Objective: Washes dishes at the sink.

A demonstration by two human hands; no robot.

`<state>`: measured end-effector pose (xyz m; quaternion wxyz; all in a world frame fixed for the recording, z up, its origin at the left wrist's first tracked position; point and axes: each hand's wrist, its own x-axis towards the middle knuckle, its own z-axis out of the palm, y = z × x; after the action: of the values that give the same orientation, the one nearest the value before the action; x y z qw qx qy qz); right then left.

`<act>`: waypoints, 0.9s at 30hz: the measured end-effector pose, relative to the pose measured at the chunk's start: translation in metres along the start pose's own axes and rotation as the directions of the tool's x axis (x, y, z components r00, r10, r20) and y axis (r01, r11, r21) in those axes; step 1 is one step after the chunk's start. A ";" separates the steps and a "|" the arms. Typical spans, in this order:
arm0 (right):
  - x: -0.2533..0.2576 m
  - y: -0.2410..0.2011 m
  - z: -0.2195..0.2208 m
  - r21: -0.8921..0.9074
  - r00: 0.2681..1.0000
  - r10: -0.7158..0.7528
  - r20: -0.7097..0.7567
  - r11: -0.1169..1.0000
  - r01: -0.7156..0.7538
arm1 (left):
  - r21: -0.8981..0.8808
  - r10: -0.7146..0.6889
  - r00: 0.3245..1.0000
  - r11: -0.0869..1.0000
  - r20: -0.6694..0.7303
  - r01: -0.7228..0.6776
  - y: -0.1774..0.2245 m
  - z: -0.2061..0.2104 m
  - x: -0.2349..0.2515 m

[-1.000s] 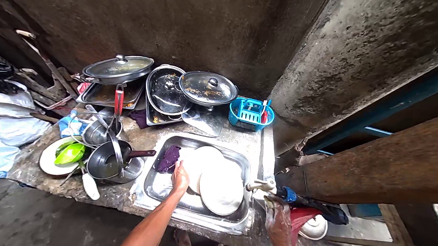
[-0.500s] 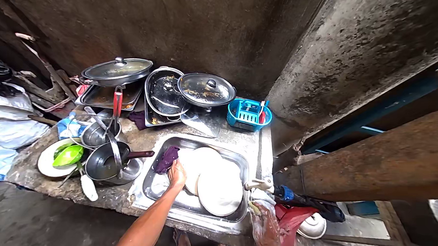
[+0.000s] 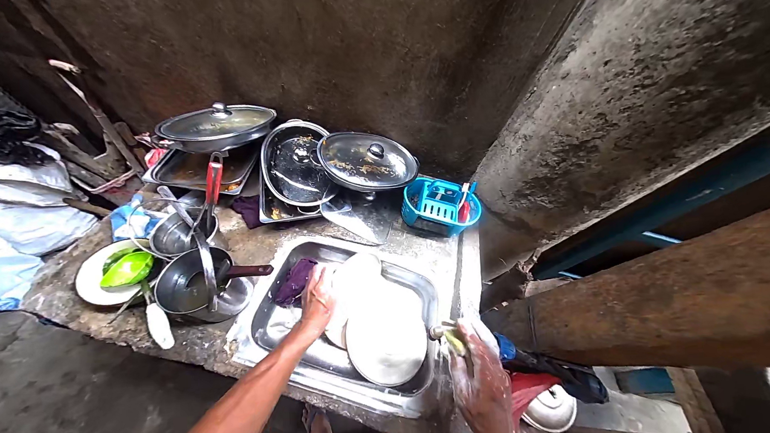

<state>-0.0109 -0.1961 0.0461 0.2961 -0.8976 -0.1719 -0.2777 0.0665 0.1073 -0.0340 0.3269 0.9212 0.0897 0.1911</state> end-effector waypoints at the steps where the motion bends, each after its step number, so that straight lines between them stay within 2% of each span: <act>1: 0.004 0.001 0.000 -0.022 0.999 0.004 0.045 1.000 -0.003 | 0.017 0.067 0.994 0.998 -0.086 -0.066 0.003 -0.011 0.006; 4: 0.013 0.002 -0.001 -0.024 0.994 -0.014 0.105 1.000 0.016 | -0.067 0.146 0.957 0.984 -0.249 -0.167 0.017 -0.033 0.016; 6: 0.017 0.009 -0.006 0.025 0.990 -0.046 0.136 0.999 0.043 | -0.251 0.006 0.959 0.965 -0.284 -0.080 0.029 -0.032 0.010; 8: 0.020 0.019 -0.010 0.098 0.983 -0.068 0.170 0.994 0.052 | -0.468 -0.249 0.949 0.873 -0.191 0.136 0.039 -0.026 -0.001; 10: 0.021 0.027 -0.011 0.165 0.978 -0.081 0.192 0.985 0.050 | -0.655 -0.448 0.894 0.675 0.003 0.340 0.047 -0.014 -0.016; 12: 0.019 0.030 -0.012 0.233 0.986 -0.115 0.123 0.969 0.083 | -0.742 -0.526 0.833 0.487 0.171 0.460 0.055 0.003 -0.036; 14: 0.006 0.017 -0.017 0.290 0.992 -0.128 0.005 0.949 0.121 | -0.763 -0.586 0.763 0.350 0.273 0.543 0.060 0.021 -0.055; 16: -0.017 -0.004 -0.016 0.309 0.994 -0.107 -0.015 0.945 0.107 | -0.764 -0.614 0.722 0.283 0.320 0.580 0.061 0.034 -0.068; 18: -0.043 -0.009 0.006 0.282 0.988 -0.102 0.114 0.957 0.066 | -0.751 -0.640 0.697 0.275 0.323 0.600 0.062 0.041 -0.078; 20: -0.051 -0.003 0.041 0.166 0.955 -0.022 0.296 0.986 -0.028 | -0.728 -0.646 0.692 0.299 0.322 0.618 0.063 0.045 -0.084; 21: -0.049 -0.002 0.055 0.110 0.905 0.047 0.423 0.989 -0.103 | -0.722 -0.646 0.693 0.306 0.321 0.621 0.064 0.045 -0.086; 22: -0.042 -0.005 0.066 0.059 0.803 0.110 0.585 0.982 -0.178 | -0.719 -0.653 0.689 0.310 0.315 0.622 0.065 0.046 -0.088; 24: -0.026 -0.015 0.082 -0.020 0.533 0.112 0.839 0.984 -0.174 | -0.715 -0.679 0.674 0.313 0.292 0.625 0.066 0.045 -0.088; 25: -0.017 -0.016 0.087 -0.051 0.433 0.103 0.896 0.990 -0.131 | -0.711 -0.690 0.663 0.307 0.291 0.632 0.065 0.042 -0.087; 27: 0.006 -0.005 0.094 -0.180 0.345 0.206 0.916 0.978 -0.106 | -0.712 -0.699 0.646 0.280 0.308 0.644 0.061 0.033 -0.088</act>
<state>0.0289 -0.1327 -0.0110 0.1320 -0.9213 -0.2101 0.2995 0.0026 0.0155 -0.0446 0.7334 0.5526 0.3870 0.0836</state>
